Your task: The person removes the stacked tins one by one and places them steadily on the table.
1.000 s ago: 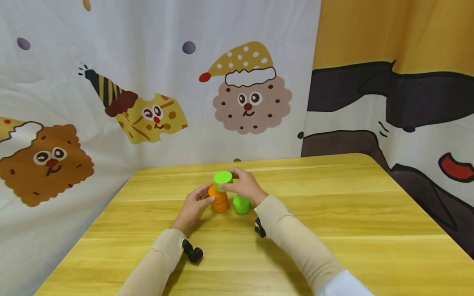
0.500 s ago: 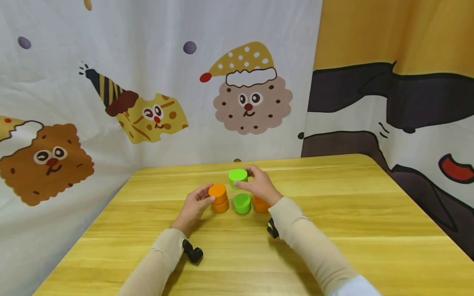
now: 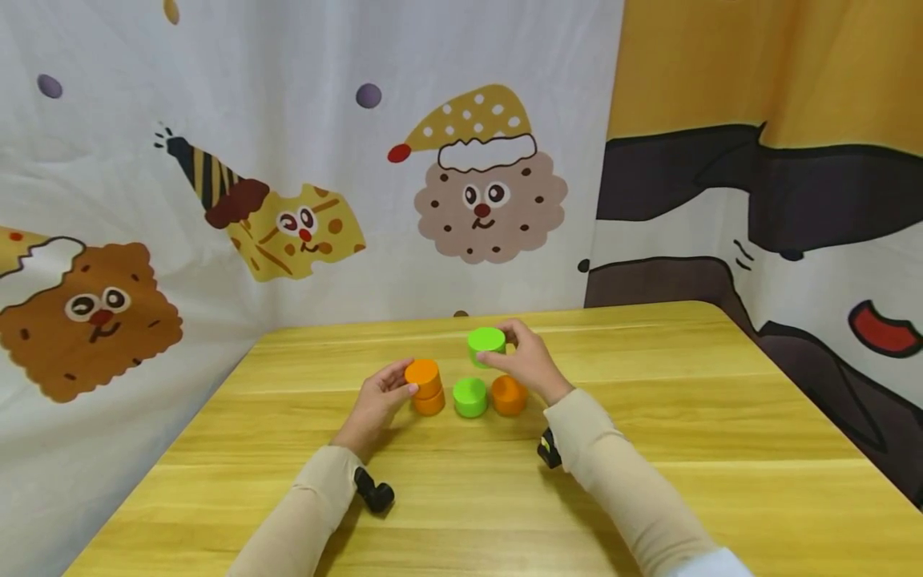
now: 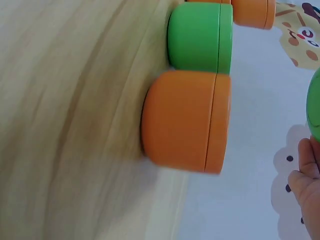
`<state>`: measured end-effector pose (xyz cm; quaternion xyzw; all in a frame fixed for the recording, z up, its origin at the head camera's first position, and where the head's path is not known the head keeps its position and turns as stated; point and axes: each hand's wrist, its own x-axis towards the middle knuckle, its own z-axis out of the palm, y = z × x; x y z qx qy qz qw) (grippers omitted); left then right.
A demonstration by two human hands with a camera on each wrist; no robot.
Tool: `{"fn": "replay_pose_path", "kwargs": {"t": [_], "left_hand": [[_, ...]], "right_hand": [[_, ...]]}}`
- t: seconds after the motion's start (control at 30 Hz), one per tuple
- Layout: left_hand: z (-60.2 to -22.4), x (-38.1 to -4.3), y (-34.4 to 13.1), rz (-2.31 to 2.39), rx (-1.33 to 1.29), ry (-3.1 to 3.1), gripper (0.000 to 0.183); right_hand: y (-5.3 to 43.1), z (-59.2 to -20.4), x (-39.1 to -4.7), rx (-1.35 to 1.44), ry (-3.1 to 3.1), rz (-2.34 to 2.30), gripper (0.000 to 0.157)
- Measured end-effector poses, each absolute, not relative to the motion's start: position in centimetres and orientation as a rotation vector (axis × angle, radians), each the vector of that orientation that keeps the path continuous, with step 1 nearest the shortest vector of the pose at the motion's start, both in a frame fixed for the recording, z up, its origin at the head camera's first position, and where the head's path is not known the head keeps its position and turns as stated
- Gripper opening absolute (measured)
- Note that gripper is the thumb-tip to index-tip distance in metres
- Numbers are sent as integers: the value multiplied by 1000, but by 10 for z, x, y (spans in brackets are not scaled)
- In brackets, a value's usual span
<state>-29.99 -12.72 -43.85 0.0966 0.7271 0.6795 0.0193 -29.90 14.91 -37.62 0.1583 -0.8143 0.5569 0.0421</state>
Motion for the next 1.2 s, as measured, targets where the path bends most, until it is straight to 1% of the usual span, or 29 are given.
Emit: {"fn": "replay_pose_path", "kwargs": {"t": [0.2,0.5,0.73,1.0,1.2], "left_hand": [[-440,-301,-128,2111,304,2250,51],[-439,-300,-128,2100,308,2260,54],[-437,-299,-129,2079,315,2250,54],[-440,-299,-129,2082,308,2254,56],[-439,-299,-130,2087,301,2255,55]], "right_hand": [[163,-381,-296,466,-2459,1720,48],[183,-384,-291,390,-2493,1681,53],[195,-391,-287,373,-2484,1673,51],[207,-399,-280,314,-2544,1593,52],[214,-403,-279,299,-2581,1548,49]]}}
